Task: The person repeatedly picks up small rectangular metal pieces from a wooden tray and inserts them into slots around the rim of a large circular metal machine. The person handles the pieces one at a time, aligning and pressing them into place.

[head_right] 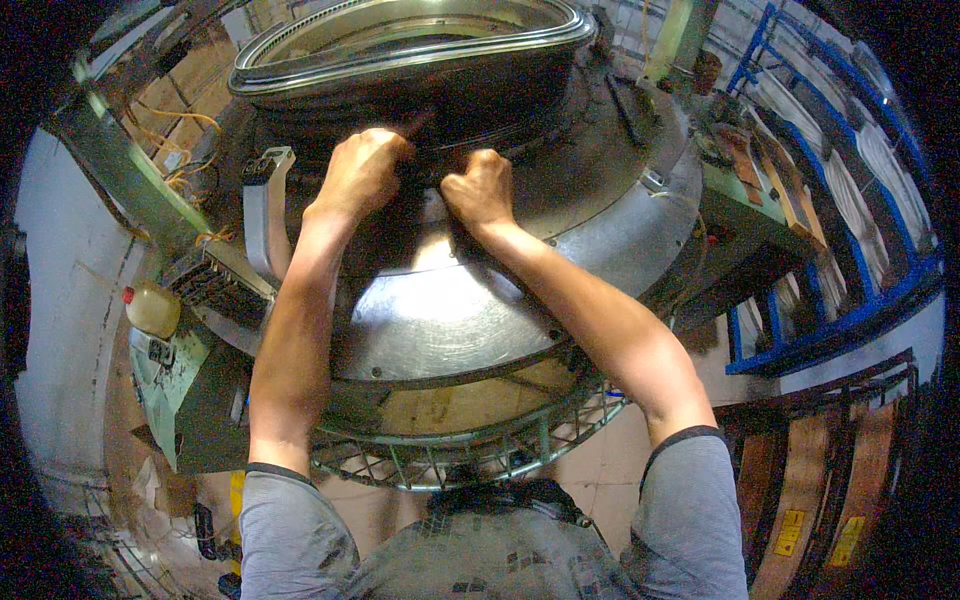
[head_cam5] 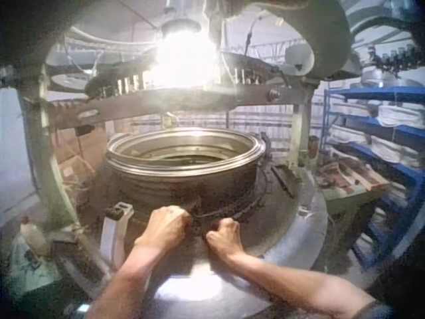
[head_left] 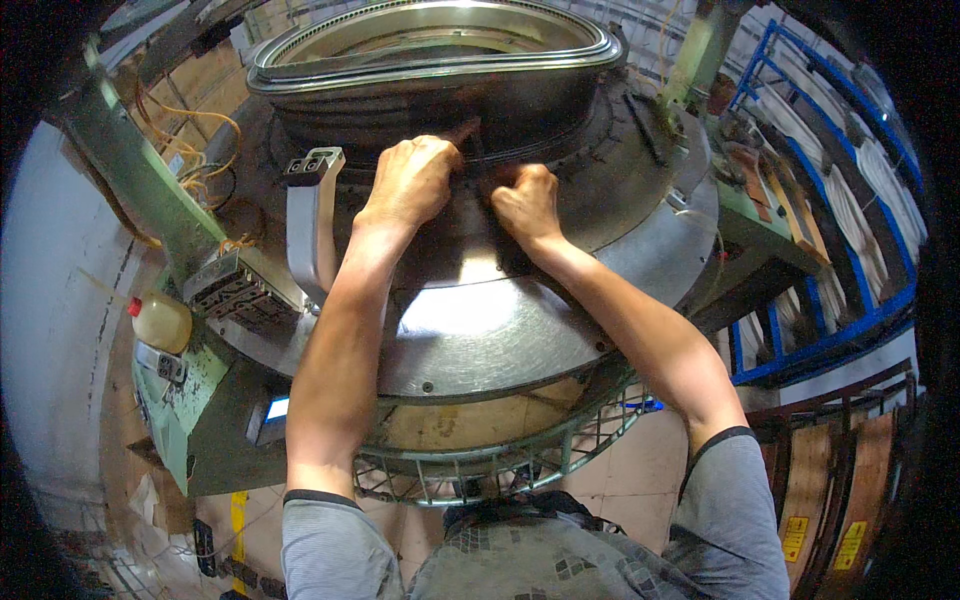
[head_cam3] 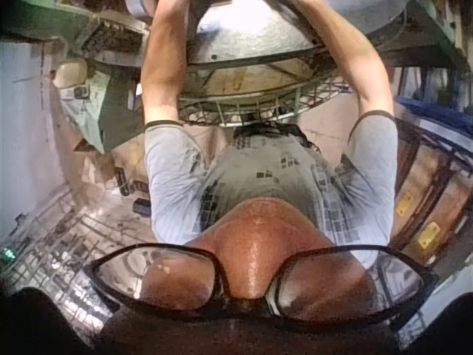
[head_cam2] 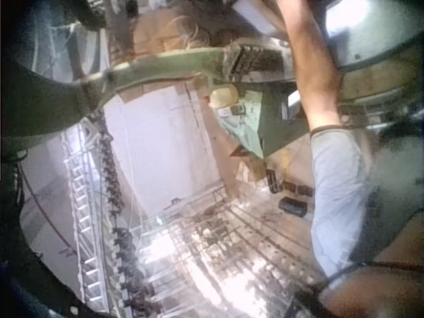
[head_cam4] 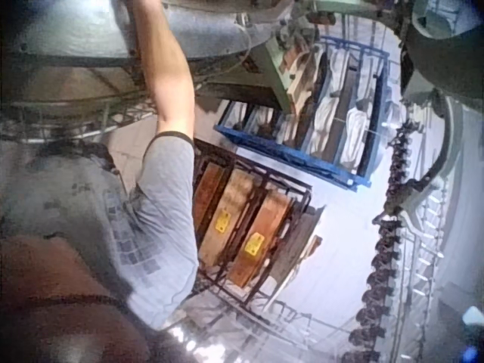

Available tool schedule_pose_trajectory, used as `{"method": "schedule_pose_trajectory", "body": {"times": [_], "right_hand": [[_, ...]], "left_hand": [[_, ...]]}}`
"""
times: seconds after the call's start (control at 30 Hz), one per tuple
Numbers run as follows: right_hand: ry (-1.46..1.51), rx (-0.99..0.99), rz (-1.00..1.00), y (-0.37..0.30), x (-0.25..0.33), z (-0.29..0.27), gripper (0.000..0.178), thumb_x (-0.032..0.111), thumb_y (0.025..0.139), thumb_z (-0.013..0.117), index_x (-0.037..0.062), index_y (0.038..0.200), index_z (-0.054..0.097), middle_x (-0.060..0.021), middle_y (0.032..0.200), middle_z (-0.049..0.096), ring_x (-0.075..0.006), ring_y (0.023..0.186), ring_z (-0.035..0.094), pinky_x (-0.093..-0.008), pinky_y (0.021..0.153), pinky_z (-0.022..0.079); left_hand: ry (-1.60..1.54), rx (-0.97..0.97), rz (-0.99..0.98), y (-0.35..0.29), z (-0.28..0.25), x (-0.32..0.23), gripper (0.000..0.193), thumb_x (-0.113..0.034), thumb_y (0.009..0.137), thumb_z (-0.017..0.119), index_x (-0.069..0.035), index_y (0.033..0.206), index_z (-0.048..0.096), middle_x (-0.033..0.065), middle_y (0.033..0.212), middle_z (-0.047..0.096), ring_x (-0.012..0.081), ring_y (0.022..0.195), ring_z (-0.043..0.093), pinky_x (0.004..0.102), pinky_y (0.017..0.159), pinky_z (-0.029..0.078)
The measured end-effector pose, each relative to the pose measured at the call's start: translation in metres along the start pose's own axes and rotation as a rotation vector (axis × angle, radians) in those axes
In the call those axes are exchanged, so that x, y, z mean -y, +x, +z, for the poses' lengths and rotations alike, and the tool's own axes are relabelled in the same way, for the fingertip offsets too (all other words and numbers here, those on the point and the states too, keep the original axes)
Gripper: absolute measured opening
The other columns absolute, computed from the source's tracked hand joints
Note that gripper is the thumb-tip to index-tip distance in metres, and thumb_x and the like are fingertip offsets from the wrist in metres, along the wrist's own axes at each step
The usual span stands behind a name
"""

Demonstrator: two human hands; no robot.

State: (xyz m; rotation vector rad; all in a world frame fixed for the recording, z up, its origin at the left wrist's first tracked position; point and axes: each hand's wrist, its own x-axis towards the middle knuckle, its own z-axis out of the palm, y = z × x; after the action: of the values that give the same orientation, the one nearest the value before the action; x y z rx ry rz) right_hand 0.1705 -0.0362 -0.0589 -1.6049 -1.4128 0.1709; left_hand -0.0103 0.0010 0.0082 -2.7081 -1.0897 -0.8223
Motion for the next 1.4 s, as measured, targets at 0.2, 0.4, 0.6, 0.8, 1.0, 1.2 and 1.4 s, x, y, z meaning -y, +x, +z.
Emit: {"method": "schedule_pose_trajectory", "body": {"times": [0.2, 0.4, 0.6, 0.8, 1.0, 1.2, 1.4], "right_hand": [[0.047, -0.253, -0.178, 0.042, -0.007, 0.036, 0.012, 0.017, 0.077, 0.074, 0.006, 0.082, 0.075, -0.0175, 0.081, 0.072, -0.0322, 0.073, 0.07, -0.0425, 0.068, 0.055], [-0.116, -0.252, -0.284, 0.06, -0.003, 0.022, 0.024, 0.034, 0.079, 0.077, 0.0099, 0.08, 0.076, -0.0162, 0.077, 0.072, -0.0354, 0.071, 0.071, -0.0432, 0.065, 0.057], [-0.407, -0.324, -0.327, 0.074, 0.014, -0.002, 0.04, 0.051, 0.078, 0.077, 0.0113, 0.075, 0.076, -0.0186, 0.071, 0.069, -0.0372, 0.068, 0.07, -0.0443, 0.06, 0.056], [-0.421, -0.298, -0.334, 0.078, 0.017, 0.0, 0.044, 0.054, 0.077, 0.077, 0.0103, 0.076, 0.076, -0.0202, 0.07, 0.068, -0.0376, 0.069, 0.07, -0.0454, 0.06, 0.056], [0.128, -0.018, -0.106, 0.084, 0.012, 0.006, 0.034, 0.039, 0.083, 0.075, 0.005, 0.083, 0.075, -0.0128, 0.073, 0.072, -0.0296, 0.07, 0.073, -0.0413, 0.059, 0.057], [1.167, 0.437, 0.22, 0.077, 0.014, -0.004, 0.028, 0.012, 0.089, 0.061, -0.0044, 0.112, 0.068, -0.0134, 0.104, 0.072, -0.0209, 0.09, 0.069, -0.0295, 0.07, 0.054], [1.084, 0.318, 0.018, 0.082, 0.022, 0.001, 0.032, 0.027, 0.088, 0.075, 0.001, 0.106, 0.074, -0.0096, 0.095, 0.075, -0.019, 0.086, 0.071, -0.0316, 0.074, 0.056]], "left_hand": [[0.219, -0.114, -0.019, 0.013, 0.007, 0.0, 0.012, -0.001, 0.083, 0.058, -0.006, 0.082, 0.07, 0.0181, 0.088, 0.071, 0.0362, 0.081, 0.072, 0.0461, 0.069, 0.059], [0.24, -0.106, -0.06, 0.013, 0.013, -0.004, 0.013, 0.0, 0.082, 0.059, -0.006, 0.08, 0.07, 0.0189, 0.086, 0.071, 0.0358, 0.081, 0.072, 0.0457, 0.068, 0.06], [0.229, -0.095, -0.064, 0.014, 0.013, -0.004, 0.016, -0.001, 0.077, 0.063, -0.004, 0.087, 0.075, 0.0176, 0.083, 0.072, 0.0332, 0.08, 0.074, 0.043, 0.07, 0.06], [0.139, -0.132, -0.041, 0.012, 0.012, 0.0, 0.013, 0.004, 0.075, 0.061, -0.003, 0.079, 0.072, 0.0207, 0.083, 0.07, 0.0395, 0.08, 0.071, 0.0483, 0.072, 0.059], [0.163, -0.022, -0.018, 0.013, 0.004, -0.003, 0.022, 0.004, 0.075, 0.061, -0.007, 0.091, 0.072, 0.0171, 0.107, 0.072, 0.0354, 0.09, 0.072, 0.0447, 0.075, 0.06], [-0.173, -0.584, 0.018, 0.014, -0.002, -0.011, 0.024, 0.007, 0.071, 0.059, 0.001, 0.092, 0.069, 0.0172, 0.113, 0.07, 0.0369, 0.099, 0.07, 0.0409, 0.086, 0.056], [-0.238, -0.687, 0.022, 0.013, -0.002, -0.007, 0.029, 0.006, 0.069, 0.058, 0.005, 0.096, 0.069, 0.0221, 0.106, 0.071, 0.0379, 0.099, 0.069, 0.04, 0.091, 0.054]]}}
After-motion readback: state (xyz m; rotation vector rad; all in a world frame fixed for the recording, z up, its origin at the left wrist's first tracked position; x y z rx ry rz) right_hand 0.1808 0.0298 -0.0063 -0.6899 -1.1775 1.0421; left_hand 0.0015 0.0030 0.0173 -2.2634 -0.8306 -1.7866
